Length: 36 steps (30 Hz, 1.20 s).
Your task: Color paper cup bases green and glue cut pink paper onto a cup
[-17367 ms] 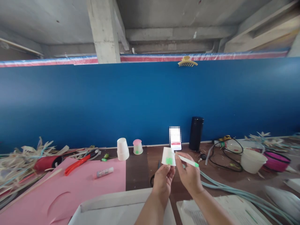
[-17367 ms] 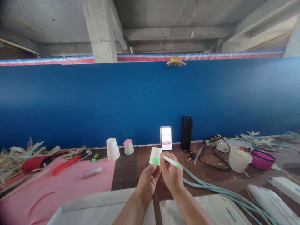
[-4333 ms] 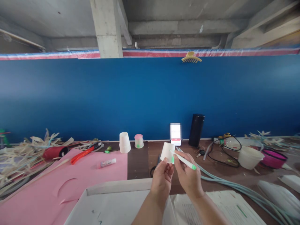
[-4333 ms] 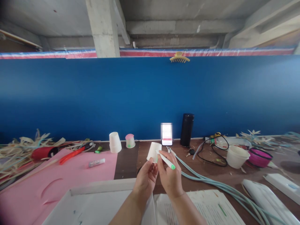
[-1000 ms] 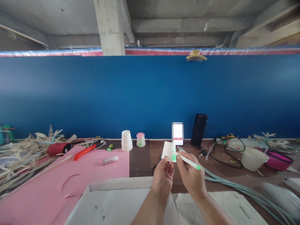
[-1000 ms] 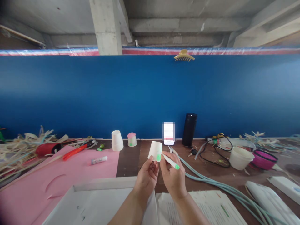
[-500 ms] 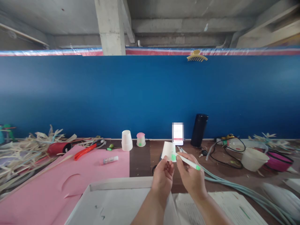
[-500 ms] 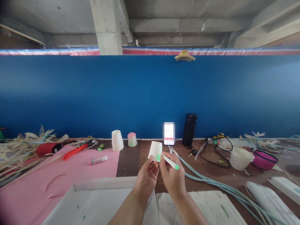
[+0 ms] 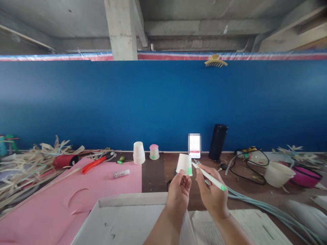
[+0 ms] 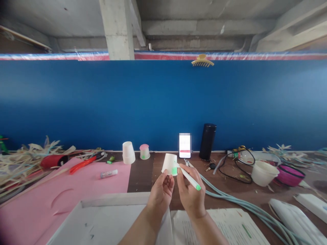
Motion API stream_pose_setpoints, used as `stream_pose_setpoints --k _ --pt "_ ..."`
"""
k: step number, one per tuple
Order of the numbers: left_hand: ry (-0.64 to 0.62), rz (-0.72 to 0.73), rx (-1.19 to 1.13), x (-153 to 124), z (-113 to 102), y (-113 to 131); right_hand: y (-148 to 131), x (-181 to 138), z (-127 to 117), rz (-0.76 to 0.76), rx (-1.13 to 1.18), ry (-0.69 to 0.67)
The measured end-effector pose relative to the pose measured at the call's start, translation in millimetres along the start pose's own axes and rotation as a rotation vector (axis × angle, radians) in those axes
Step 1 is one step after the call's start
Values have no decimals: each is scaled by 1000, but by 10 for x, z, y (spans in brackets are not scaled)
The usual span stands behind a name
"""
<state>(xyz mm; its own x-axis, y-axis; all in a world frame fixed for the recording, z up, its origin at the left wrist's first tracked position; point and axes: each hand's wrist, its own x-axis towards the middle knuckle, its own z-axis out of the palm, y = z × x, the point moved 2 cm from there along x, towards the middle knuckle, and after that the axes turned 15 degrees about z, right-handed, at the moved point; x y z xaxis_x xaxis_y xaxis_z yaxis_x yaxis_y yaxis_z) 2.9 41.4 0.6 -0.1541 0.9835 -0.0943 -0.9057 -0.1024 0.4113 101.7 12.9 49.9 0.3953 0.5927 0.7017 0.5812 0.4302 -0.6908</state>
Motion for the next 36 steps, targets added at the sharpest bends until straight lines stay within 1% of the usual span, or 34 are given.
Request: stream_pose_setpoints --k 11,19,26,29,36 --pt "-71 11 7 -2 -6 -37 44 7 47 -9 -46 20" --pt "-121 28 58 -25 33 -33 67 5 70 16 -56 -2" --pt "-121 24 55 -19 38 -50 84 13 81 21 -96 2" --pt "-141 29 53 -19 42 -54 81 19 83 23 -106 2" --pt "-146 39 62 -29 46 -39 73 17 71 30 -113 -23"
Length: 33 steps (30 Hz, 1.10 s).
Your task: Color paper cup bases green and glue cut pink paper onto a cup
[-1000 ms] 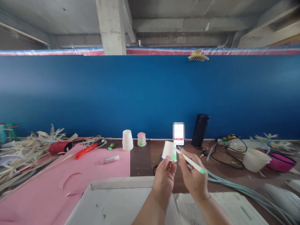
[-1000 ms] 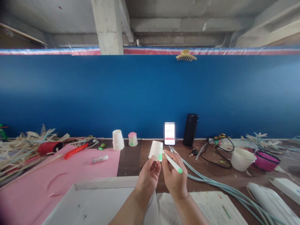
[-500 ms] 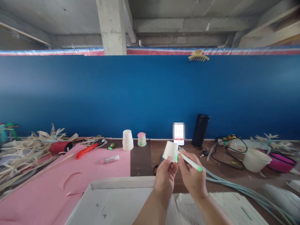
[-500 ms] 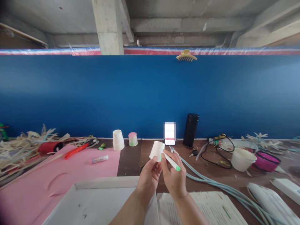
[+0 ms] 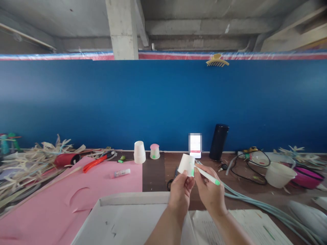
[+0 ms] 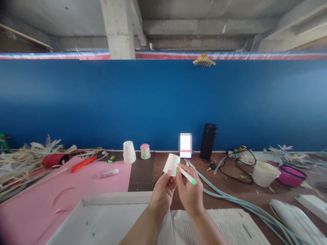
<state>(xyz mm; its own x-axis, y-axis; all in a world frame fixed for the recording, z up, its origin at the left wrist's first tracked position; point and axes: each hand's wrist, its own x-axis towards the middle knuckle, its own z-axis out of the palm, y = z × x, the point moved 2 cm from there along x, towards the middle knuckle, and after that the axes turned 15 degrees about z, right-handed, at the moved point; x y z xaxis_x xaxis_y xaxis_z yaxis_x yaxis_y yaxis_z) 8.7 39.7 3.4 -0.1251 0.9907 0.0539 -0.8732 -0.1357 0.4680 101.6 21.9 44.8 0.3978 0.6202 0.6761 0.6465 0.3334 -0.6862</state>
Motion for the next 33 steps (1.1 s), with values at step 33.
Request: stream_pose_setpoints --k 33 --pt "37 -10 -56 43 -45 2 9 -50 29 -8 -5 -60"
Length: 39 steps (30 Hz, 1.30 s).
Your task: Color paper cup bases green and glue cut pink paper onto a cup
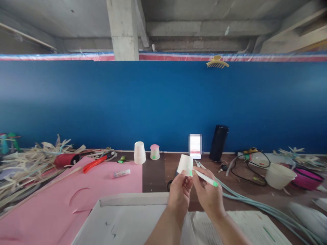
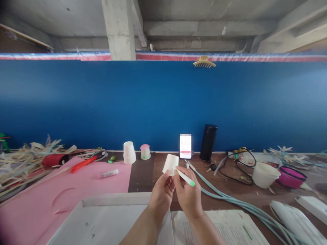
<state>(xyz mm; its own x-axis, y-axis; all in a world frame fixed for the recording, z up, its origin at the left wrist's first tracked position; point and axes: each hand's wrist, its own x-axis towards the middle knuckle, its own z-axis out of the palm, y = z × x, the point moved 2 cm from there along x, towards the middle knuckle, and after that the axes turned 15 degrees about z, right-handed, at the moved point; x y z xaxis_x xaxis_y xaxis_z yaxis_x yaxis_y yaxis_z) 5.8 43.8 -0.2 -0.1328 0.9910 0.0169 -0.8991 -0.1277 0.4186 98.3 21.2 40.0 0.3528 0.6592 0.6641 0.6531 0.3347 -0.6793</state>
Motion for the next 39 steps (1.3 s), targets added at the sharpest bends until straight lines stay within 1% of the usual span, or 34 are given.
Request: stream_pose_setpoints --k 4,7,20,28,39 --pt "36 -11 -3 2 -9 9 17 5 -5 32 -2 0" --pt "38 -8 -6 5 -9 17 23 11 -9 51 3 -3" --pt "76 -12 -8 12 -11 30 37 30 -15 54 15 14" --pt "188 -43 -24 13 2 37 26 5 -105 61 128 63" --pt "125 -66 -29 -12 -3 56 30 24 -93 64 94 58"
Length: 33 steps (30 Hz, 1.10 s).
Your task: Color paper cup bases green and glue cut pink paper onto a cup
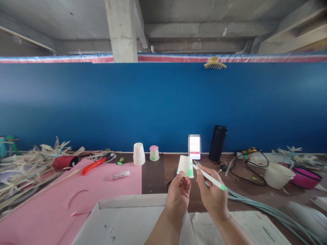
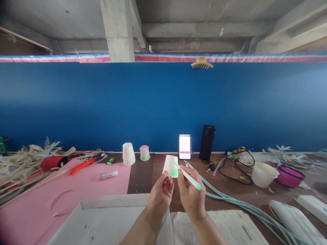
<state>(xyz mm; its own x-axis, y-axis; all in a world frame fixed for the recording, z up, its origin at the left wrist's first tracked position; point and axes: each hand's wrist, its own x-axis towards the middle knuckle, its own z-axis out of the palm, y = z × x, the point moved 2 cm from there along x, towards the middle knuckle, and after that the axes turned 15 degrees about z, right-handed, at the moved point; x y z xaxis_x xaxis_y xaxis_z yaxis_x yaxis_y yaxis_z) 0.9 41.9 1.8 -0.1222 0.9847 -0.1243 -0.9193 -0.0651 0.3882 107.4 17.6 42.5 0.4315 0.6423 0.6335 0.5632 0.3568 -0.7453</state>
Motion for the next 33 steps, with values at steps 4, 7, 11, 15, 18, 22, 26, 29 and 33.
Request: stream_pose_setpoints --k 4,7,11,15,18,22,26,29,33 --pt "-20 2 2 -4 2 -4 -33 -2 5 -28 -5 -8" --pt "-37 12 6 -4 1 -14 -46 -11 18 -37 -3 -26" --pt "-61 25 8 7 -10 -35 -42 -23 41 -50 -2 -35" --pt "-77 39 9 13 -20 -51 -35 -19 50 -57 -19 -23" --pt "-86 38 15 9 -18 -56 -33 -8 48 -53 -32 -9" --pt "-90 30 15 1 -11 -57 -25 12 43 -60 -37 7" --pt "-86 31 20 3 -10 -61 -20 27 45 -56 -45 1" --pt "-92 33 22 5 -9 -65 -25 30 47 -58 -48 2" --pt "-87 35 31 0 -7 -59 -25 32 53 -58 -55 1"
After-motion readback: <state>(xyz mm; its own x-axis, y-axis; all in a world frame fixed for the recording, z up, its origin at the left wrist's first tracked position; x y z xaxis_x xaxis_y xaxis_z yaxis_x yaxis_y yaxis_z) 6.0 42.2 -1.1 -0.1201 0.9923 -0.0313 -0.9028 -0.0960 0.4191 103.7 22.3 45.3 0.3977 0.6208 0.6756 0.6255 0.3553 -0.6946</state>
